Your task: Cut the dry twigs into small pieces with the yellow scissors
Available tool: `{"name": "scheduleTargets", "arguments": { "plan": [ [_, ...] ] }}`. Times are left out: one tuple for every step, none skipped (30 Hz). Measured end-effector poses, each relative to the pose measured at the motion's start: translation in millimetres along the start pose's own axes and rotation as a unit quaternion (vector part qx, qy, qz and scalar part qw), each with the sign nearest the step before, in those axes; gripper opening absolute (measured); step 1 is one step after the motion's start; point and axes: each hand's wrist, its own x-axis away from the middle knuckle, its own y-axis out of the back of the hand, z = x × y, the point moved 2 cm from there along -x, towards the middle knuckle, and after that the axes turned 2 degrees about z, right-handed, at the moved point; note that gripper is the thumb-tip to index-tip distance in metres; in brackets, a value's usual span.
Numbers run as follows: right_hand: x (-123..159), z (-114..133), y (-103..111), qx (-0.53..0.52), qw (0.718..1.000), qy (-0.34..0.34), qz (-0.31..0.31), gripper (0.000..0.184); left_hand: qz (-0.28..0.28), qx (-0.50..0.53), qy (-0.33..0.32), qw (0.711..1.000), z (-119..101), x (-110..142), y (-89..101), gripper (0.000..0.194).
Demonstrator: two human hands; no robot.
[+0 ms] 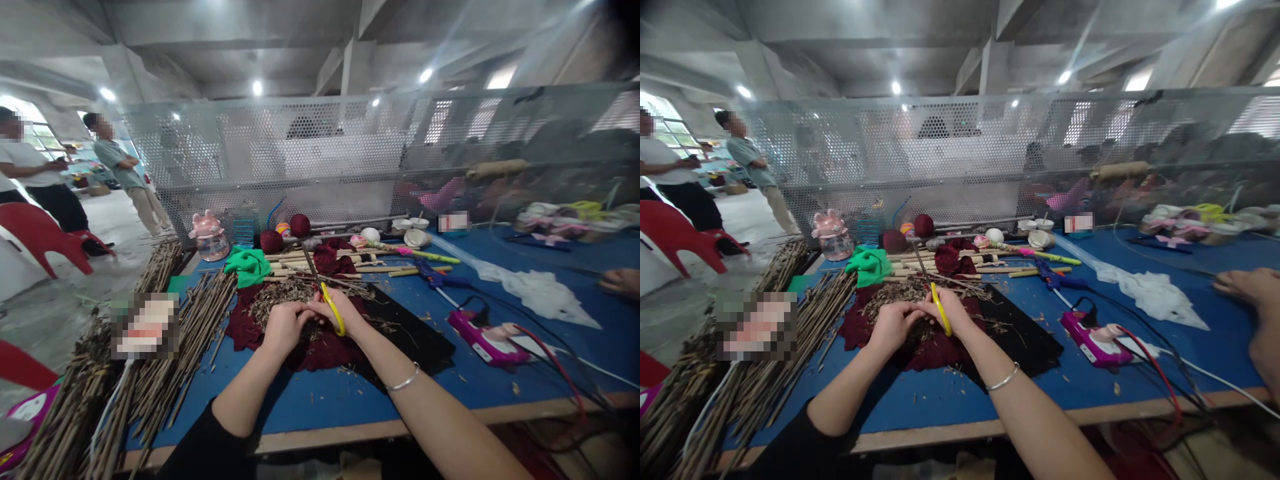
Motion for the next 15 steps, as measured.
{"name": "scheduleTargets", "arguments": {
  "plan": [
    [0.1, -0.3, 0.2, -0.018, 1.0, 0.008, 0.002, 0.042, -0.005, -0.004, 0.001, 1.0, 0.0, 0.1, 0.2, 0.013],
    [0.0, -0.6, 0.9, -0.03, 0.999, 0.015, 0.004, 0.042, -0.009, -0.005, 0.001, 1.0, 0.4, 0.0, 0.6, 0.013],
    [-0.2, -1.0, 2.0, -0.039, 0.999, 0.022, 0.006, 0.041, -0.013, -0.006, -0.001, 1.0, 0.9, -0.1, 0.9, 0.013],
    [-0.6, -1.4, 3.4, -0.046, 0.998, 0.029, 0.007, 0.041, -0.014, -0.01, -0.004, 1.0, 1.4, -0.2, 1.2, 0.014],
    [-1.0, -1.8, 4.8, -0.053, 0.998, 0.034, 0.005, 0.04, -0.013, -0.017, -0.008, 1.0, 1.9, -0.3, 1.5, 0.016],
    [-1.6, -2.1, 6.1, -0.058, 0.998, 0.037, 0.0, 0.039, -0.011, -0.029, -0.013, 0.999, 2.3, -0.4, 1.8, 0.017],
    [-2.2, -2.3, 7.4, -0.066, 0.997, 0.038, -0.009, 0.039, -0.006, -0.046, -0.02, 0.999, 2.4, -0.5, 2.1, 0.019],
    [-2.7, -2.5, 8.6, -0.074, 0.996, 0.036, -0.02, 0.039, 0.001, -0.067, -0.029, 0.997, 2.1, -0.5, 2.4, 0.02],
    [-3.1, -2.7, 9.4, -0.082, 0.996, 0.033, -0.031, 0.039, 0.009, -0.089, -0.038, 0.995, 1.6, -0.6, 2.7, 0.021],
    [-3.5, -2.8, 9.9, -0.089, 0.995, 0.028, -0.04, 0.039, 0.017, -0.11, -0.048, 0.993, 0.8, -0.6, 3.0, 0.022],
    [-3.6, -2.9, 10.0, -0.096, 0.994, 0.022, -0.046, 0.039, 0.024, -0.129, -0.056, 0.99, -0.2, -0.5, 3.3, 0.023],
    [-3.7, -2.9, 9.8, -0.103, 0.993, 0.018, -0.048, 0.039, 0.029, -0.146, -0.061, 0.987, -1.2, -0.3, 3.6, 0.024],
    [-3.7, -2.9, 9.5, -0.11, 0.993, 0.015, -0.048, 0.039, 0.03, -0.159, -0.064, 0.985, -2.1, -0.1, 4.1, 0.024],
    [-3.7, -2.9, 9.2, -0.112, 0.992, 0.012, -0.049, 0.04, 0.028, -0.168, -0.064, 0.983, -2.9, 0.2, 4.5, 0.024],
    [-3.5, -2.9, 9.1, -0.109, 0.993, 0.009, -0.051, 0.039, 0.025, -0.173, -0.065, 0.983, -3.4, 0.5, 4.9, 0.024]
  ]
}}
